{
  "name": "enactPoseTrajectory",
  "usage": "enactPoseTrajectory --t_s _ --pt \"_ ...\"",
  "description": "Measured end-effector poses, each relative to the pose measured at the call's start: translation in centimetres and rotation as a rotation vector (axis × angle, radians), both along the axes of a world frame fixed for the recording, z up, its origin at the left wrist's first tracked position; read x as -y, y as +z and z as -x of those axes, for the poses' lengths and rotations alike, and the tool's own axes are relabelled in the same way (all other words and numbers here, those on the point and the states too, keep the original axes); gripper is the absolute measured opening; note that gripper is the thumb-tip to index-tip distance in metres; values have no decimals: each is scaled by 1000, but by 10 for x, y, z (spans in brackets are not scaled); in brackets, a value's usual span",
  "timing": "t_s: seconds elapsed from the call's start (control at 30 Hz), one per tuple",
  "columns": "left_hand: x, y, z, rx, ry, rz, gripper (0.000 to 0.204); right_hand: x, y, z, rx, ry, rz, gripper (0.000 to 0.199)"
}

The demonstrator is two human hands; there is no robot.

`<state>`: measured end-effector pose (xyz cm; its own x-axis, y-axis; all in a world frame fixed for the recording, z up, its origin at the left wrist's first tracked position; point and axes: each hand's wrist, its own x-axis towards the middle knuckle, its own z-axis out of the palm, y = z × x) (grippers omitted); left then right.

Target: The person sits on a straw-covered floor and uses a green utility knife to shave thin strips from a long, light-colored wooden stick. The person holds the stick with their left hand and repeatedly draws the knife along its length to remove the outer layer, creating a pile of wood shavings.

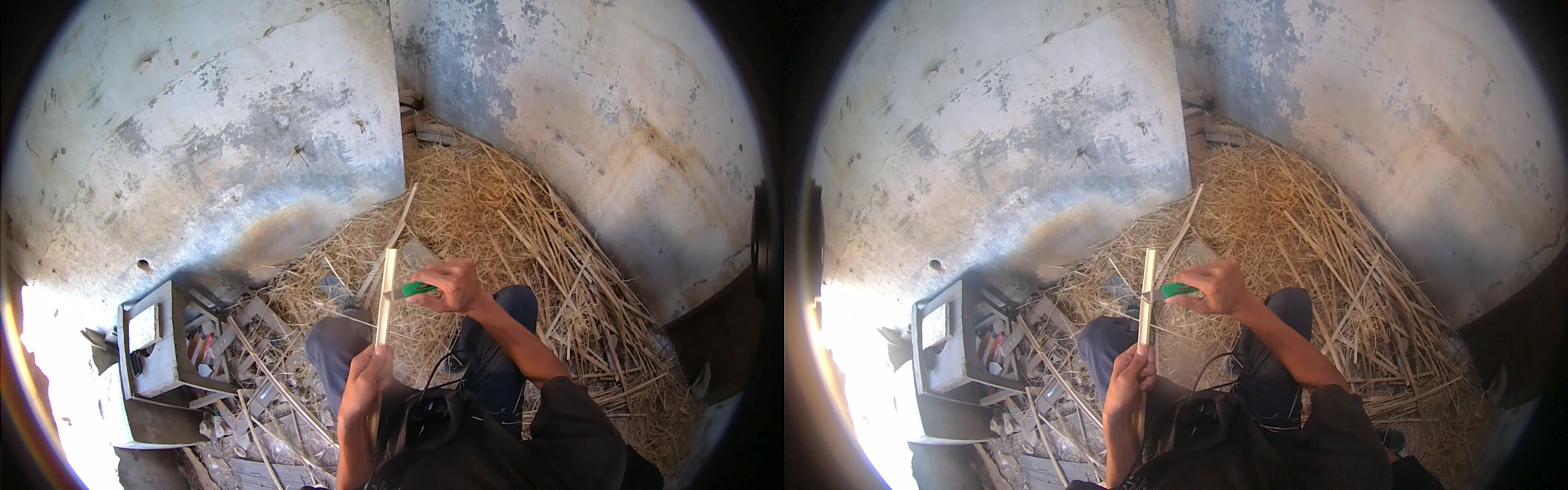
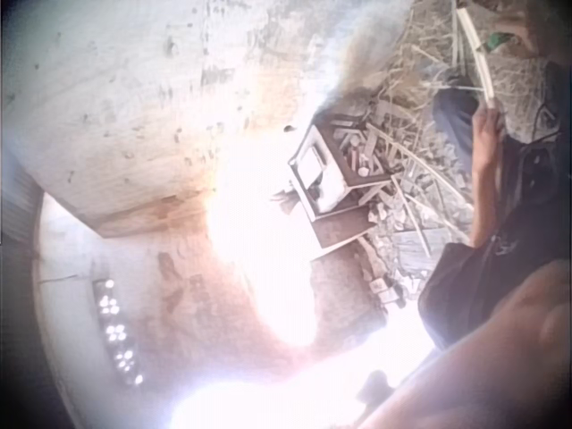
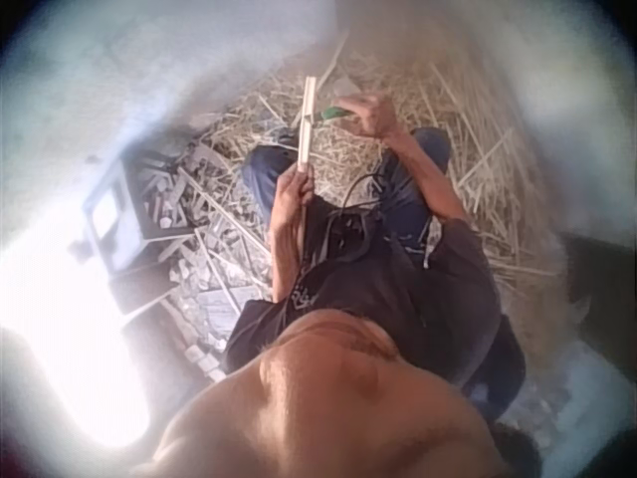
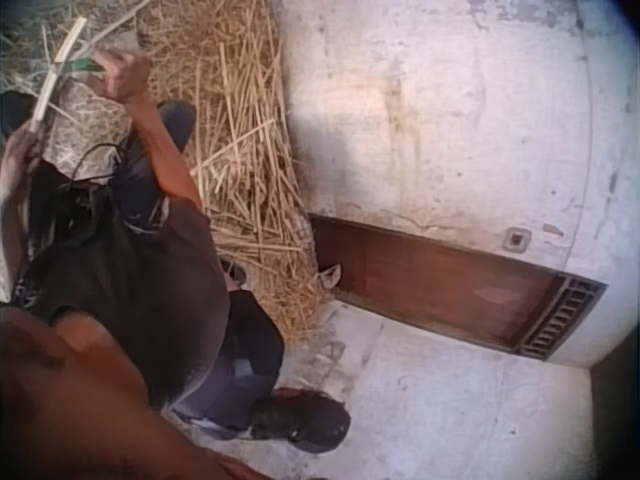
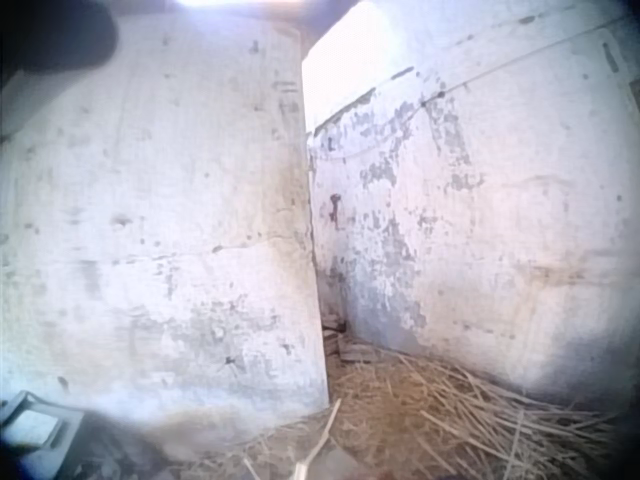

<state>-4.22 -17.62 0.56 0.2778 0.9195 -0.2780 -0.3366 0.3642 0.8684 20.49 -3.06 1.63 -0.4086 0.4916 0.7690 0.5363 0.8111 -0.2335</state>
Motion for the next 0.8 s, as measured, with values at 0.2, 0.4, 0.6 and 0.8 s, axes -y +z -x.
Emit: enactPoseTrajectory --t_s 0.2,0.4,0.6,0.8 --pt "27 -16 3 -391 7 -130 35 -41 -18 -49 -398 -386 341 49" --pt "50 -11 11 -454 -69 -93 29 -50 3 -91 -519 -476 383 59" --pt "15 -3 6 -457 95 -144 28 -5 3 -20 -362 -85 505 50" --pt "-2 0 -6 -474 141 -219 31 13 -9 3 -121 80 314 42"
